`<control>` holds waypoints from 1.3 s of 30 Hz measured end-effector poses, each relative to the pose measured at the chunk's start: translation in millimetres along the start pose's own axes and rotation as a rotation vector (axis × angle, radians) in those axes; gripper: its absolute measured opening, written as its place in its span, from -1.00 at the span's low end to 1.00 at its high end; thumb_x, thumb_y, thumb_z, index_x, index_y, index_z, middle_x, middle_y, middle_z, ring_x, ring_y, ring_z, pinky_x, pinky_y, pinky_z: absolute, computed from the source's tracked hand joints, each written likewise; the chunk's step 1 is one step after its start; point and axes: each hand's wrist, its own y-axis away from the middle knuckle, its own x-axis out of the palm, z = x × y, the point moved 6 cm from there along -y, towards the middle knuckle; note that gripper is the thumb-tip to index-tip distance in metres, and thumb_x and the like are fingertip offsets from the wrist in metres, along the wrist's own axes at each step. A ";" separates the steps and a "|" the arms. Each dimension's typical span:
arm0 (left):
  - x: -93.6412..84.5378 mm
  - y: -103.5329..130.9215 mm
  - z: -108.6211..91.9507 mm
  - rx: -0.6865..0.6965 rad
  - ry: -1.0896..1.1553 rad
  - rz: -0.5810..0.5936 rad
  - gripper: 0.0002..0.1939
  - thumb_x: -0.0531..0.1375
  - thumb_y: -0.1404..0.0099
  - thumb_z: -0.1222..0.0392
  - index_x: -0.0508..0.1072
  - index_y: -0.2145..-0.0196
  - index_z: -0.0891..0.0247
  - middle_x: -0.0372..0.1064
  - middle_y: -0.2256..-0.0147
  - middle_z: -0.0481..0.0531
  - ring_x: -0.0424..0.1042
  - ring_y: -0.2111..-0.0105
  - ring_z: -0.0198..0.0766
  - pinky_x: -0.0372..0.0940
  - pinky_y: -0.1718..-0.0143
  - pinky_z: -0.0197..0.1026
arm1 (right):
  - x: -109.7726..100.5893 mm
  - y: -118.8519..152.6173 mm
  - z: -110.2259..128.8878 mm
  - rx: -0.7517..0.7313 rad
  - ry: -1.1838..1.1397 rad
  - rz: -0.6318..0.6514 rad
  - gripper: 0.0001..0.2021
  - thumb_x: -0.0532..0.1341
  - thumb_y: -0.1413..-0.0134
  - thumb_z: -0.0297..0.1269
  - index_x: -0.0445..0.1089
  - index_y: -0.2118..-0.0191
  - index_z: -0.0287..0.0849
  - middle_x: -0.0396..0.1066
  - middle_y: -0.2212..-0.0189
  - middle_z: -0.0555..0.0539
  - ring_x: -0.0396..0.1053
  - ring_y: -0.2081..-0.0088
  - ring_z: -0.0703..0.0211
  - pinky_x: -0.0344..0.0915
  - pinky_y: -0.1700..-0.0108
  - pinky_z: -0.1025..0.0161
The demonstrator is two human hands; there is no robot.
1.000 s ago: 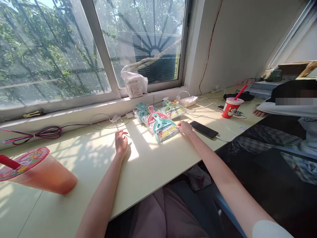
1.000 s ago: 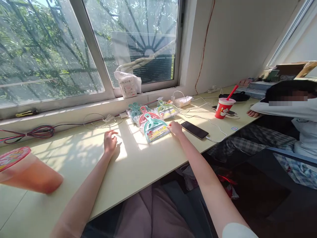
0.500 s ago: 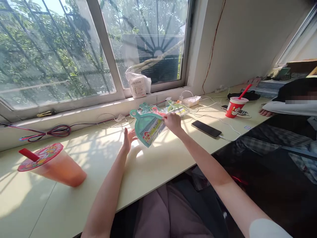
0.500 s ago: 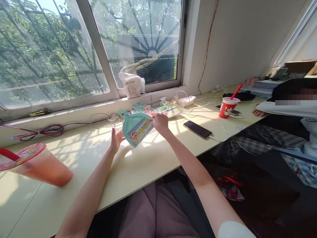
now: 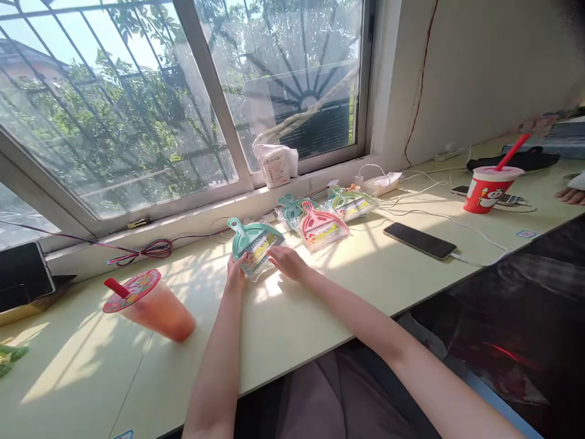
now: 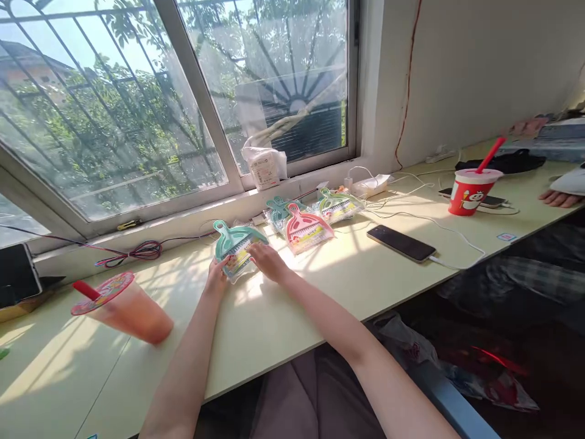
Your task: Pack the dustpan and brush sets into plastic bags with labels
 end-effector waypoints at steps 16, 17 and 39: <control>50.1 27.4 -13.6 -0.009 0.069 0.241 -0.25 0.44 -0.04 0.21 0.35 -0.19 0.16 0.52 0.01 0.14 0.47 -0.06 -0.05 0.34 -0.05 -0.07 | 27.6 17.5 -73.6 0.878 -1.336 -0.336 -0.75 0.39 -0.06 -0.30 0.27 0.29 -0.13 0.43 0.47 0.05 0.47 0.44 0.27 0.53 0.22 0.24; 49.0 27.0 -11.6 -0.023 0.073 0.247 -0.24 0.45 -0.03 0.21 0.36 -0.19 0.17 0.53 0.02 0.15 0.47 -0.05 -0.04 0.34 -0.05 -0.06 | 28.3 16.5 -72.8 0.857 -1.322 -0.309 -0.78 0.37 -0.09 -0.28 0.29 0.30 -0.14 0.44 0.44 0.03 0.45 0.43 0.28 0.52 0.23 0.25; -7.7 -8.2 17.6 -0.119 -0.014 -0.173 -0.68 0.24 -0.27 -0.13 0.47 0.26 0.19 0.55 0.34 0.09 0.56 0.14 -0.03 0.49 0.19 -0.07 | 25.7 11.2 -56.4 0.816 -1.433 -0.252 -0.76 0.42 -0.02 -0.41 0.38 0.22 -0.16 0.54 0.42 0.01 0.56 0.34 0.16 0.56 0.07 0.07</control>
